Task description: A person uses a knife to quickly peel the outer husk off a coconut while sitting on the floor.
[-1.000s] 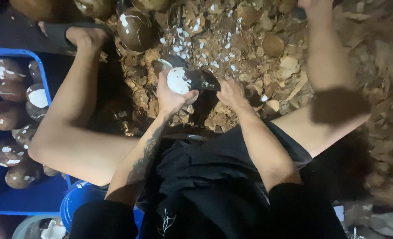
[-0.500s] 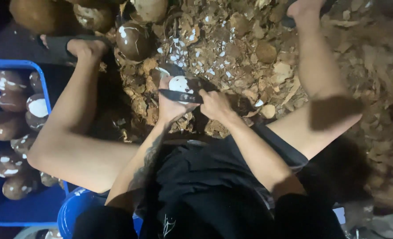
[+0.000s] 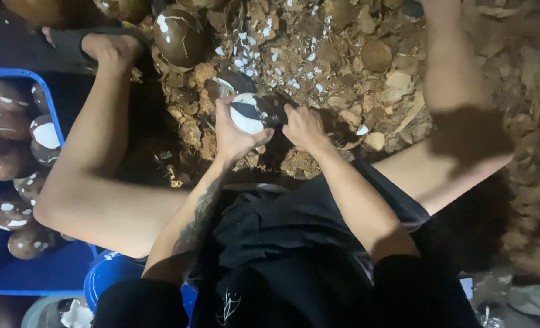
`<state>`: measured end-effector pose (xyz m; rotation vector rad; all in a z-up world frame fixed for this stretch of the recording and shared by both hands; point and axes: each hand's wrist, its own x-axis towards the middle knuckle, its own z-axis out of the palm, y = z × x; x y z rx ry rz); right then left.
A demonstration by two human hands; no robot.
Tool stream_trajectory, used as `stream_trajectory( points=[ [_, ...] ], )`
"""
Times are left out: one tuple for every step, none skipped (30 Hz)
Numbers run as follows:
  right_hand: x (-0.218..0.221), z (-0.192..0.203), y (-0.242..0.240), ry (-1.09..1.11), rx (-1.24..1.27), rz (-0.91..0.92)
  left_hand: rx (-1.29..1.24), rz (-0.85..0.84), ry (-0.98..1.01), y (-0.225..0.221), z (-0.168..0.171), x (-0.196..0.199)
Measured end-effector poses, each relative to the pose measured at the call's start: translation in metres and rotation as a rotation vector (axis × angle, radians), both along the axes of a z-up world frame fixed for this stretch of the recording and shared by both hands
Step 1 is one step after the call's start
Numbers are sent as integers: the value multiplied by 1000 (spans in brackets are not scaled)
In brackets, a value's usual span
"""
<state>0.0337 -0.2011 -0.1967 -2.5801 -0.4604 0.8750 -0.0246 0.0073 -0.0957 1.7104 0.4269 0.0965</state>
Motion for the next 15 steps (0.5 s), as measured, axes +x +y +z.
stream_trajectory(
  points=[
    [-1, 5, -2, 4, -2, 1, -2, 1, 4, -1, 0, -2],
    [1, 10, -3, 14, -4, -34, 13, 2, 15, 0, 0, 0],
    [4, 15, -3, 25, -6, -69, 28, 3, 27, 1, 1, 1],
    [2, -6, -8, 18, -5, -64, 28, 8, 20, 1, -1, 2],
    [0, -26, -13, 20, -2, -70, 22, 4, 34, 1, -3, 3],
    [-2, -47, -19, 19, 2, -83, 17, -5, 45, 1, -5, 5],
    [-9, -22, -36, 10, 2, -84, 18, -7, 36, 3, 0, -1],
    [-11, 1, -49, -54, -82, 103, 8, -52, 77, 9, 5, 0],
    [-13, 24, -62, -118, -170, 288, -2, -97, 118, 15, 9, 2],
    [5, 56, -58, -133, -162, 286, 10, -96, 105, 18, 3, 3],
    [22, 87, -54, 53, -160, -19, 11, -80, 66, 21, -4, 5],
    [26, 119, -58, 265, -172, -321, -5, -62, 55, 18, -13, -6],
    [19, 101, -50, 278, -180, -319, -11, -60, 69, 20, -10, -11],
    [21, 83, -46, 241, -172, -312, -48, -68, 122, 19, -8, -6],
    [23, 65, -43, 204, -163, -304, -84, -77, 176, 18, -5, -1]
  ],
)
